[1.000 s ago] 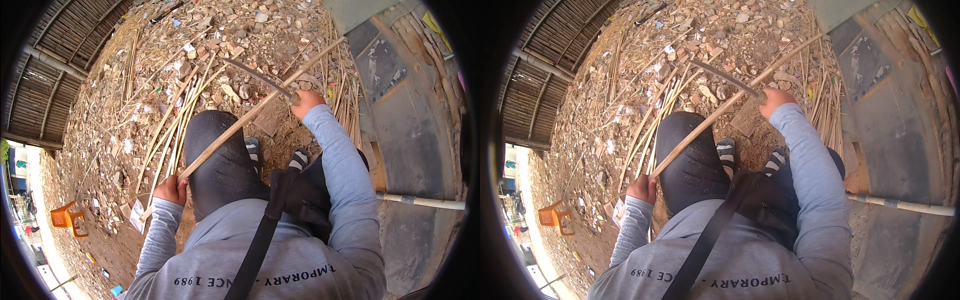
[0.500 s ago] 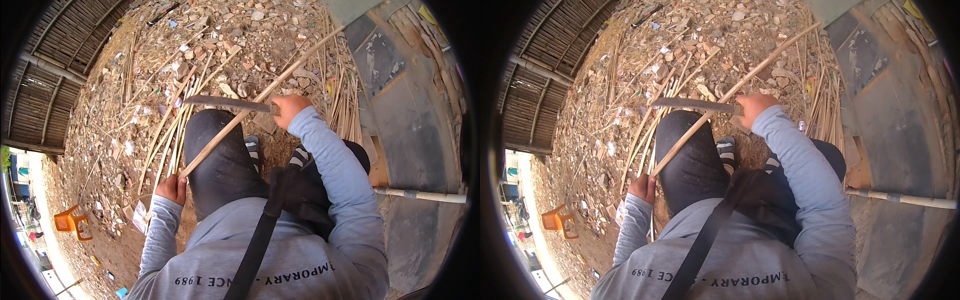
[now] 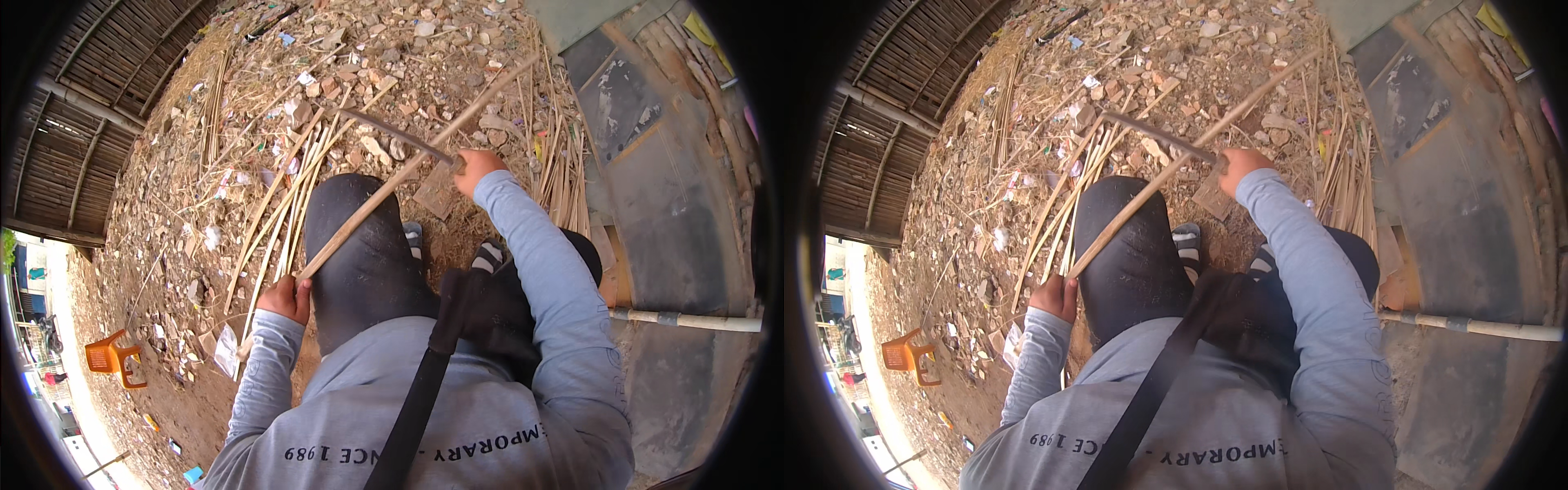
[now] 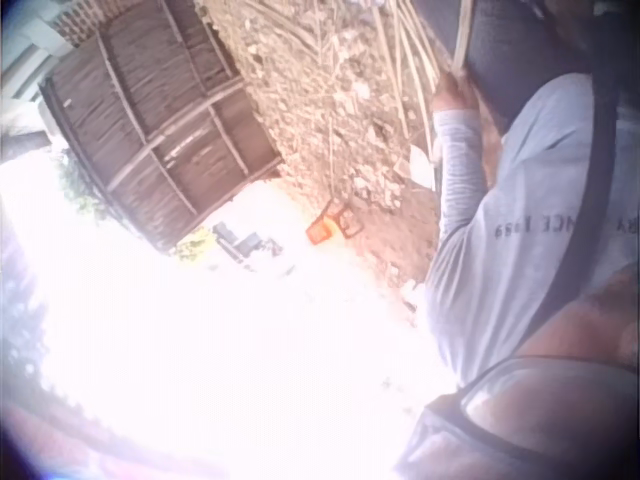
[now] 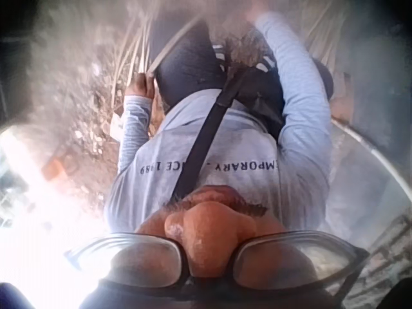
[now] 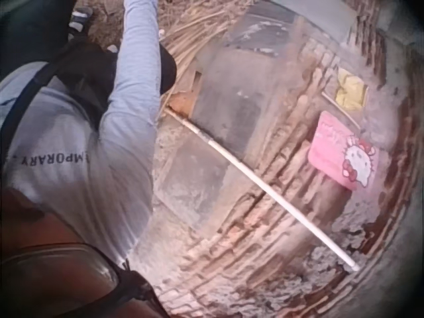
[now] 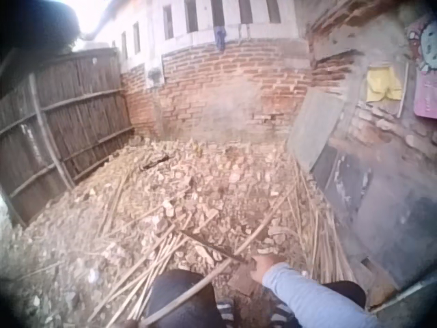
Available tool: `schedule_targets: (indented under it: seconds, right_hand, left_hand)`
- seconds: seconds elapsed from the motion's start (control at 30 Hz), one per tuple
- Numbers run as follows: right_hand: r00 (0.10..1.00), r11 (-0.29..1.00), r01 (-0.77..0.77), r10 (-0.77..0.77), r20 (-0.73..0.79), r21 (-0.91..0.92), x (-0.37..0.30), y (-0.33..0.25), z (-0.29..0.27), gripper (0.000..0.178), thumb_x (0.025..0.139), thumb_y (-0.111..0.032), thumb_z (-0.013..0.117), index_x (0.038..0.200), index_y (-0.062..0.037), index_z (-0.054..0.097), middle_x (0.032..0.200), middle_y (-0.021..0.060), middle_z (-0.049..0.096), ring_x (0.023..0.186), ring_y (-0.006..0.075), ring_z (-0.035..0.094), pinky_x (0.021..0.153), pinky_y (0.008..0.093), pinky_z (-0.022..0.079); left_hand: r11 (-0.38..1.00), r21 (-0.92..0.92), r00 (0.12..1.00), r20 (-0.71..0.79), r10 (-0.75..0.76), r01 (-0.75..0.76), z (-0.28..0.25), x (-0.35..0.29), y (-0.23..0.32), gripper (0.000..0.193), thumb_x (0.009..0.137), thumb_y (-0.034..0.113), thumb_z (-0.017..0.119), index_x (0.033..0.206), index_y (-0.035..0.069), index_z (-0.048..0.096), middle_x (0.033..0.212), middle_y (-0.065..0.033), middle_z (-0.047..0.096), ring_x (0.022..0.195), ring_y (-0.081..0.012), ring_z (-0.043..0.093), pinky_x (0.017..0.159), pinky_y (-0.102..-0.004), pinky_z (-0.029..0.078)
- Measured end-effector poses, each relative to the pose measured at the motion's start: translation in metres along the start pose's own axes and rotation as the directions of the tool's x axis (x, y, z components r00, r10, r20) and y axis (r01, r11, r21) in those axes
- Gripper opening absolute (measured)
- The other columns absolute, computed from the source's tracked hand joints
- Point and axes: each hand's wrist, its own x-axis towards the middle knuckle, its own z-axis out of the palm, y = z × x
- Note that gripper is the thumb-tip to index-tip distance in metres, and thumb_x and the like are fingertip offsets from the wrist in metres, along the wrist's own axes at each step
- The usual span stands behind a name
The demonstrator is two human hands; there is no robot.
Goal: The person uses a knife to shave and smooth the surface of thin bamboo strips while holding them against their leg.
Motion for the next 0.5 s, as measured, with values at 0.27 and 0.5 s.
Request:
schedule_targets:
  seconds: [0.27,0.5]
  right_hand:
    - [0.996,0.996,0.083,-0.081,0.045,-0.03,-0.009,-0.012,-0.01,0.04,0.071,-0.022,0.067,0.109,-0.0121,0.063,0.089,0.0178,0.067,0.084,0.0351,0.065,0.079,0.0432,0.052]
    - [0.998,0.998,0.06,-0.06,-0.023,-0.025,0.005,-0.011,0.001,0.04,0.071,-0.025,0.068,0.109,-0.012,0.064,0.086,0.0183,0.067,0.083,0.0366,0.064,0.076,0.0436,0.052]
  left_hand:
    - [0.998,0.062,0.994,0.108,-0.029,0.023,-0.016,0.005,-0.009,0.035,0.089,0.035,0.056,0.075,0.003,0.054,0.058,-0.0207,0.057,0.057,-0.0421,0.059,0.052,-0.0483,0.046]
    - [0.995,0.029,0.976,0.195,-0.097,0.093,-0.009,0.016,0.001,0.047,0.09,0.044,0.054,0.071,0.001,0.053,0.058,-0.023,0.055,0.057,-0.043,0.057,0.054,-0.0486,0.044]
